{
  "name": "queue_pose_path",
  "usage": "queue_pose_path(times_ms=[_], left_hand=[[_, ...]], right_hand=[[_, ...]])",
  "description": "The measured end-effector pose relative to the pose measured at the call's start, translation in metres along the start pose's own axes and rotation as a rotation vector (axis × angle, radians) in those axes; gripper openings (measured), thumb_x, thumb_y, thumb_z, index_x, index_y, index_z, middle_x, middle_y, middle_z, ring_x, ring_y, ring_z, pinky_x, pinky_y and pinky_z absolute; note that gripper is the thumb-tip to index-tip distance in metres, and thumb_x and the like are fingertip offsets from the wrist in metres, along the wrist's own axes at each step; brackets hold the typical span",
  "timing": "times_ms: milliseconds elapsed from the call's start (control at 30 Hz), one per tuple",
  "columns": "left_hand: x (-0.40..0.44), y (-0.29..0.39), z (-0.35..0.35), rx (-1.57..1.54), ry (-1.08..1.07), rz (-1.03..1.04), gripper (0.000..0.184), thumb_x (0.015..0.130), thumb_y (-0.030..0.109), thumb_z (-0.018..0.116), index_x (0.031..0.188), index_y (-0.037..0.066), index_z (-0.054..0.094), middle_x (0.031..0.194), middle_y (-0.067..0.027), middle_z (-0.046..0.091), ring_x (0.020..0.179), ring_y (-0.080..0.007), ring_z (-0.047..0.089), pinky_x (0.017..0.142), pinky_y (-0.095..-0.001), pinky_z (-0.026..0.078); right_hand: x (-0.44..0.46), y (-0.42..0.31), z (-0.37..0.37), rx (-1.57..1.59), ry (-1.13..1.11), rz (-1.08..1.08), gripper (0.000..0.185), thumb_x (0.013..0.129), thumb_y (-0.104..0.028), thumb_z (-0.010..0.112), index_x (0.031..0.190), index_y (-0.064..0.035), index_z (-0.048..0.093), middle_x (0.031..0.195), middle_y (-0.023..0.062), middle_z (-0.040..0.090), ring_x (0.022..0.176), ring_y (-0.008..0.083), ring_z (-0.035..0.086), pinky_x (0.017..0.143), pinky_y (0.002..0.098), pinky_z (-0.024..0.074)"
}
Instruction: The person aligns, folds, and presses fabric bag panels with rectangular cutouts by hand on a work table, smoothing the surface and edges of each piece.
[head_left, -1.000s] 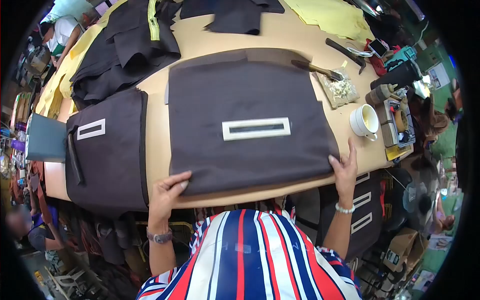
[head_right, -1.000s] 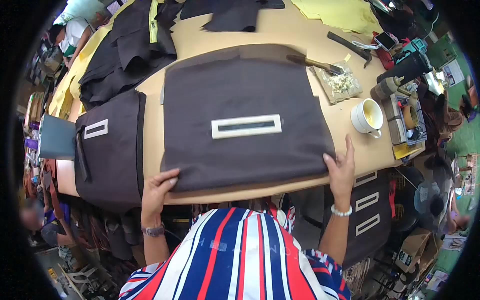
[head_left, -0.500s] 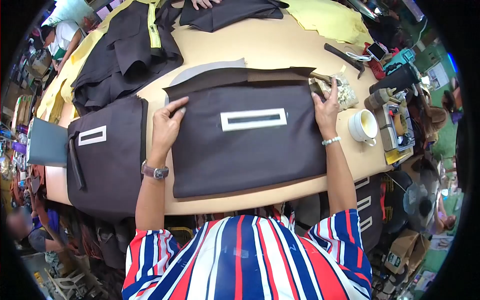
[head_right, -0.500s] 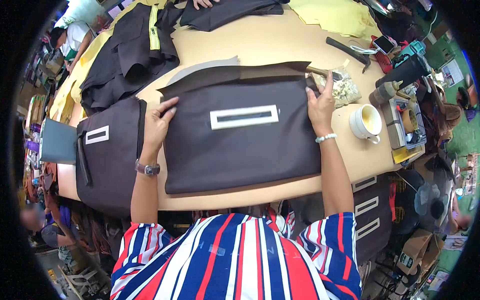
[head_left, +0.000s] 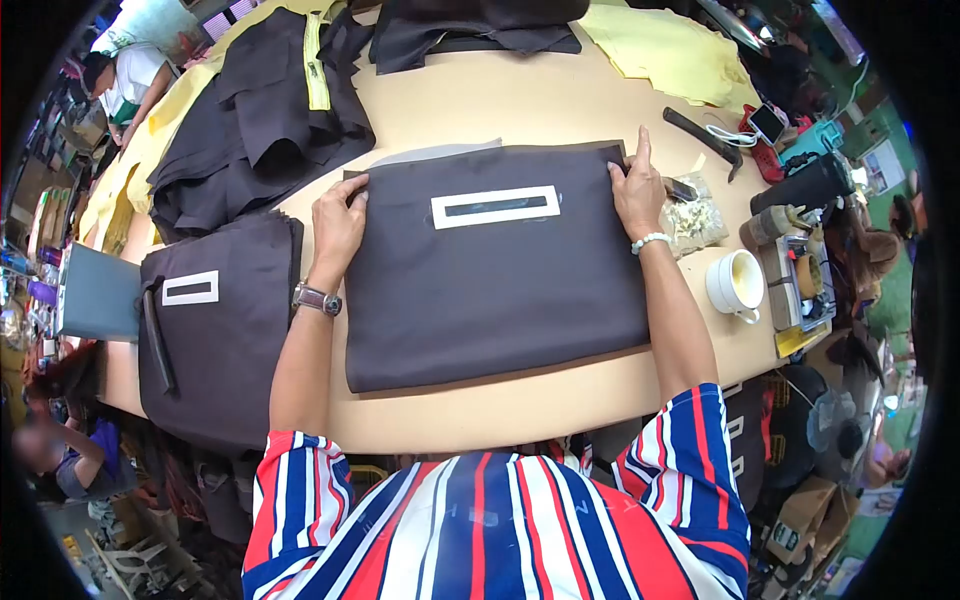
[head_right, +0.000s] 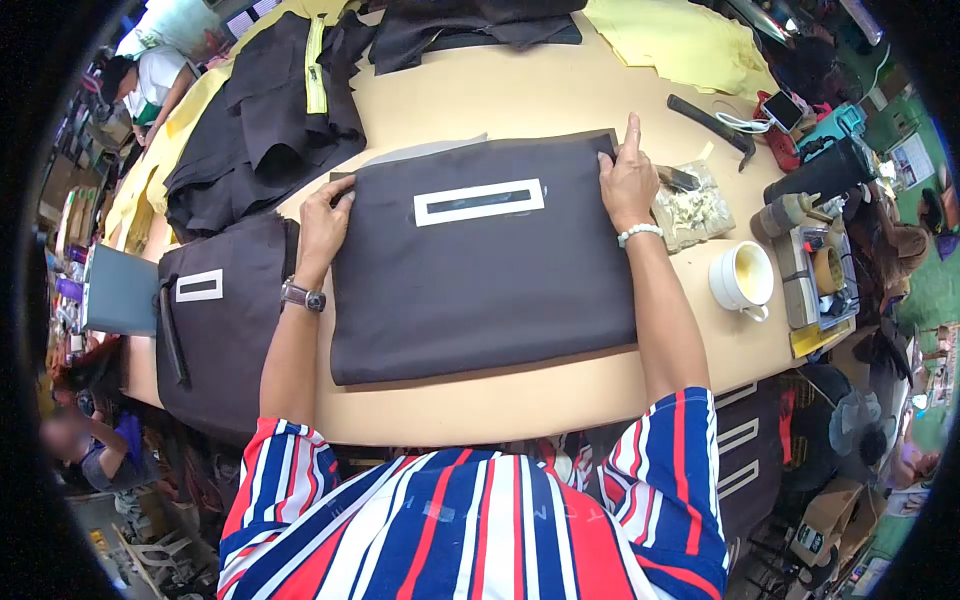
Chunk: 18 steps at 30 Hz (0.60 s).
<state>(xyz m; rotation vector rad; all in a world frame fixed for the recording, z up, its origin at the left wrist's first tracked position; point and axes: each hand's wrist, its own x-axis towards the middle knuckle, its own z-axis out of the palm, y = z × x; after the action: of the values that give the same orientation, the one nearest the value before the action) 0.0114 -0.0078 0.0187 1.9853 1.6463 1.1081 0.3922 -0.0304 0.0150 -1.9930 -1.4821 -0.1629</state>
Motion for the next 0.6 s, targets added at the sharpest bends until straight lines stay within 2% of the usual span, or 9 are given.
queue_pose_path(times_ms=[400,500,533,600], left_hand=[[0.011,-0.018,0.008,0.079,0.023,0.054,0.025,0.076,0.004,0.061,0.100,-0.001,0.065,0.096,-0.0201,0.065,0.091,-0.0325,0.062,0.085,-0.0357,0.046],[0.013,-0.016,0.004,0.140,-0.067,0.008,0.031,0.076,0.005,0.062,0.106,0.000,0.063,0.109,-0.0213,0.060,0.102,-0.0338,0.057,0.090,-0.0363,0.044],[0.010,-0.014,0.004,0.231,-0.012,0.059,0.034,0.076,0.006,0.063,0.110,0.000,0.061,0.116,-0.0218,0.055,0.107,-0.0348,0.053,0.092,-0.0372,0.042],[0.001,0.004,0.001,0.411,0.094,0.164,0.041,0.077,0.008,0.063,0.116,0.000,0.057,0.128,-0.0229,0.047,0.117,-0.0369,0.045,0.097,-0.0390,0.038]], right_hand=[[0.017,-0.003,0.007,-0.111,-0.006,-0.068,0.074,0.077,-0.018,0.067,0.138,-0.0052,0.028,0.078,0.0162,0.065,0.072,0.0328,0.063,0.070,0.0418,0.0481],[0.019,-0.008,0.007,-0.147,-0.056,-0.035,0.074,0.078,-0.021,0.067,0.138,-0.0045,0.028,0.082,0.0164,0.064,0.078,0.0325,0.062,0.073,0.0413,0.0470],[0.018,-0.010,0.005,-0.167,-0.091,-0.010,0.074,0.078,-0.022,0.067,0.139,-0.0040,0.028,0.085,0.0166,0.063,0.081,0.0323,0.061,0.075,0.0411,0.0464],[0.013,-0.010,0.003,-0.172,0.114,-0.145,0.073,0.080,-0.023,0.065,0.138,-0.0011,0.027,0.093,0.0175,0.061,0.090,0.0324,0.058,0.081,0.0421,0.0432]])
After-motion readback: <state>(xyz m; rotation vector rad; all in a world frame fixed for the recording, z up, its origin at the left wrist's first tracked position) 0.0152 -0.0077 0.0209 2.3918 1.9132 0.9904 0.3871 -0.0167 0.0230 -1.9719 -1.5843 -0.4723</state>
